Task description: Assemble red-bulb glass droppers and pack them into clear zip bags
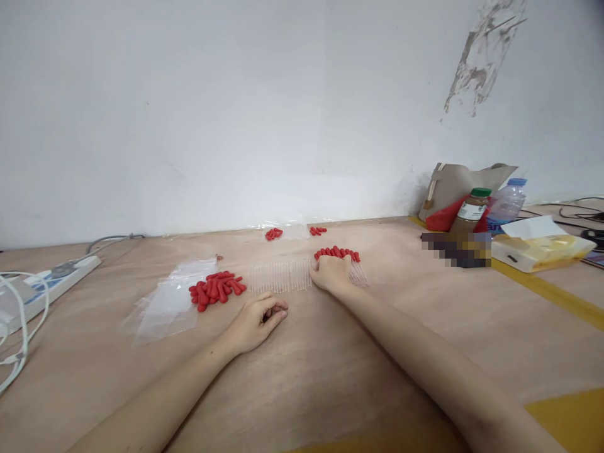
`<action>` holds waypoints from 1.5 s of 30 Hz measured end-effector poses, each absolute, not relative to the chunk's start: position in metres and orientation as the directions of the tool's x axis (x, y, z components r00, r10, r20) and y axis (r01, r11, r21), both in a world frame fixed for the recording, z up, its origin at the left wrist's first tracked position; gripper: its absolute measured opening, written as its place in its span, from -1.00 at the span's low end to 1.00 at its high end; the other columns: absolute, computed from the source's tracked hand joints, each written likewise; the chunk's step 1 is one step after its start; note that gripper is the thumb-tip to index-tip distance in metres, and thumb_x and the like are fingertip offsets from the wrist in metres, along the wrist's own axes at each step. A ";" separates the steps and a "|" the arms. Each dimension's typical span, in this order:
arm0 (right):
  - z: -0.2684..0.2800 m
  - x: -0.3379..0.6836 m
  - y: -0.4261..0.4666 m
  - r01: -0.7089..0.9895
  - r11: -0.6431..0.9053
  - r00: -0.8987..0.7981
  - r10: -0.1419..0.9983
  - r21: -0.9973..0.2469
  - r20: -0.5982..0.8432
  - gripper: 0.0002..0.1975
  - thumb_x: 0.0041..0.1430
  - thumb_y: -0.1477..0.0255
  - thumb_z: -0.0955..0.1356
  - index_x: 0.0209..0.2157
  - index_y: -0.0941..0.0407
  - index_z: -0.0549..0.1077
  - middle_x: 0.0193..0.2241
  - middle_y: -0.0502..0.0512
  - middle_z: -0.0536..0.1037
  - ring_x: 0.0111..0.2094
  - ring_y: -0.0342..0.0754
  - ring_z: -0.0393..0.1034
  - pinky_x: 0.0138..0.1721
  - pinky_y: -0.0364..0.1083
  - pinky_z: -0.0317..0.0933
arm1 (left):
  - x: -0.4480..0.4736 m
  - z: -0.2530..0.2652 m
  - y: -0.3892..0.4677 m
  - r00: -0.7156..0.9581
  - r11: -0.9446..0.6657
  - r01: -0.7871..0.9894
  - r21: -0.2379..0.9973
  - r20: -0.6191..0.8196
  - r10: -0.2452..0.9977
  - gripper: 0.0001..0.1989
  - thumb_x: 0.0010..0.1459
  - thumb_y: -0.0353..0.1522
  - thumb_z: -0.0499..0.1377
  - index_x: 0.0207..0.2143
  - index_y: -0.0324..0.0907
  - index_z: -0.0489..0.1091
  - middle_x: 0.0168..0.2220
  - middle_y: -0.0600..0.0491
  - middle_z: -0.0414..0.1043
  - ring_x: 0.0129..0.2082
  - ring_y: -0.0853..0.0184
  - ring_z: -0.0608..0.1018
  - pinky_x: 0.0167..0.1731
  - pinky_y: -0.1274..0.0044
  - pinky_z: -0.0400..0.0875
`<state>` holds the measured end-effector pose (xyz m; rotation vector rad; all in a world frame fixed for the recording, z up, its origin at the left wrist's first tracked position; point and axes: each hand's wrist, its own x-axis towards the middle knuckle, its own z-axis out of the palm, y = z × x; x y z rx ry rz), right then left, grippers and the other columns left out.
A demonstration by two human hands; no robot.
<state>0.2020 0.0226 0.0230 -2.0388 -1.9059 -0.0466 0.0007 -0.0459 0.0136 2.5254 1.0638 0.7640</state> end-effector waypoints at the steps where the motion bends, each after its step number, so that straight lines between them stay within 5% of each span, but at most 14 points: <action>1: 0.024 0.199 0.026 0.973 -0.053 0.107 0.966 -0.225 0.237 -0.76 0.00 0.35 0.21 -0.48 0.17 0.45 -0.48 0.18 0.50 -0.39 0.00 0.36 -0.19 0.04 -0.14 | 0.001 0.014 -0.046 0.587 -0.684 0.573 0.451 0.357 0.727 -0.84 0.14 -0.36 0.01 -0.33 -0.17 0.37 -0.41 0.08 0.33 -0.47 0.42 0.37 -0.45 0.59 0.27; 4: 0.027 0.192 0.033 0.970 -0.088 0.133 0.972 -0.225 0.195 -0.80 -0.03 0.40 0.24 -0.46 0.19 0.46 -0.46 0.23 0.50 -0.38 0.03 0.37 -0.19 0.06 -0.13 | -0.005 0.019 -0.043 0.549 -0.669 0.639 0.379 0.385 0.742 -0.83 0.14 -0.33 0.00 -0.30 -0.16 0.35 -0.39 0.07 0.33 -0.48 0.41 0.38 -0.44 0.57 0.27; 8: 0.029 0.187 0.040 0.971 -0.097 0.133 0.978 -0.217 0.160 -0.86 -0.11 0.48 0.28 -0.49 0.20 0.46 -0.47 0.25 0.51 -0.39 0.06 0.38 -0.18 0.09 -0.12 | -0.028 0.035 -0.023 0.411 -0.529 0.838 0.132 0.485 0.772 -0.84 0.09 -0.28 0.04 -0.40 -0.17 0.35 -0.36 0.02 0.33 -0.32 0.26 0.39 -0.30 0.46 0.26; 13: 0.029 0.183 0.035 0.978 -0.066 0.103 0.978 -0.199 0.181 -0.83 -0.03 0.49 0.24 -0.48 0.21 0.47 -0.45 0.27 0.51 -0.38 0.05 0.38 -0.18 0.08 -0.12 | -0.055 0.039 -0.002 0.371 -0.391 0.919 -0.049 0.439 0.818 -0.79 0.02 -0.22 0.09 -0.34 -0.14 0.39 -0.32 -0.01 0.34 -0.22 0.16 0.36 -0.26 0.40 0.23; 21: 0.021 0.225 -0.022 0.980 0.194 -0.142 0.842 -0.048 0.520 -0.73 0.17 0.40 0.10 -0.37 0.23 0.34 -0.41 0.23 0.46 -0.32 0.04 0.28 -0.24 -0.02 -0.08 | -0.058 0.025 0.003 0.398 -0.365 0.917 -0.162 0.435 0.808 -0.78 0.12 -0.30 0.01 -0.37 -0.14 0.43 -0.33 -0.01 0.35 -0.26 0.18 0.38 -0.30 0.41 0.21; 25: 0.006 0.249 -0.038 0.920 0.387 -0.286 0.769 -0.059 0.572 -0.77 0.20 0.44 0.09 -0.37 0.20 0.30 -0.43 0.15 0.45 -0.35 -0.02 0.27 -0.24 -0.06 -0.05 | -0.063 0.022 0.009 0.368 -0.415 0.909 -0.034 0.531 0.764 -0.78 0.13 -0.31 -0.01 -0.40 -0.16 0.40 -0.33 -0.01 0.34 -0.27 0.21 0.38 -0.26 0.42 0.23; 29: -0.006 0.259 -0.038 0.846 0.496 -0.277 0.722 -0.195 0.634 -0.77 0.19 0.47 0.12 -0.19 0.18 0.30 -0.38 0.12 0.47 -0.32 -0.05 0.30 -0.24 -0.08 0.00 | -0.052 0.026 -0.001 0.306 -0.552 0.799 0.239 0.629 0.715 -0.80 0.16 -0.32 -0.05 -0.33 -0.18 0.33 -0.30 0.00 0.34 -0.27 0.29 0.39 -0.23 0.48 0.27; 32: -0.008 0.257 -0.038 0.809 0.545 -0.293 0.696 -0.218 0.656 -0.71 0.20 0.49 0.11 -0.07 0.13 0.29 -0.33 0.12 0.48 -0.30 -0.07 0.31 -0.24 -0.09 0.02 | -0.028 0.031 -0.019 0.256 -0.563 0.659 0.499 0.555 0.791 -0.81 0.16 -0.30 -0.03 -0.28 -0.19 0.31 -0.31 0.02 0.38 -0.34 0.33 0.43 -0.31 0.51 0.31; 37: -0.003 0.246 -0.047 0.775 0.595 -0.357 0.689 -0.211 0.631 -0.77 0.19 0.51 0.12 -0.25 0.13 0.36 -0.34 0.09 0.48 -0.35 -0.11 0.31 -0.26 -0.09 0.00 | 0.011 0.019 -0.042 0.254 -0.438 0.376 0.817 0.364 0.896 -0.80 0.08 -0.24 0.09 -0.37 -0.22 0.30 -0.40 0.03 0.44 -0.38 0.34 0.48 -0.38 0.54 0.35; 41: -0.001 0.237 -0.053 0.743 0.619 -0.367 0.695 -0.254 0.618 -0.82 0.20 0.47 0.13 -0.33 0.13 0.33 -0.40 0.03 0.48 -0.40 -0.14 0.29 -0.24 -0.09 -0.02 | 0.021 0.001 -0.042 0.306 -0.402 0.284 0.871 0.314 0.899 -0.77 0.01 -0.26 0.17 -0.43 -0.21 0.20 -0.51 0.10 0.40 -0.53 0.41 0.47 -0.54 0.60 0.33; 45: -0.002 0.233 -0.054 0.716 0.647 -0.399 0.686 -0.261 0.608 -0.81 0.20 0.44 0.12 -0.34 0.13 0.32 -0.41 0.03 0.47 -0.42 -0.16 0.28 -0.23 -0.09 -0.03 | 0.019 -0.003 -0.041 0.363 -0.459 0.314 0.831 0.341 0.867 -0.78 0.08 -0.30 0.12 -0.22 -0.19 0.27 -0.29 0.01 0.43 -0.31 0.33 0.50 -0.30 0.47 0.39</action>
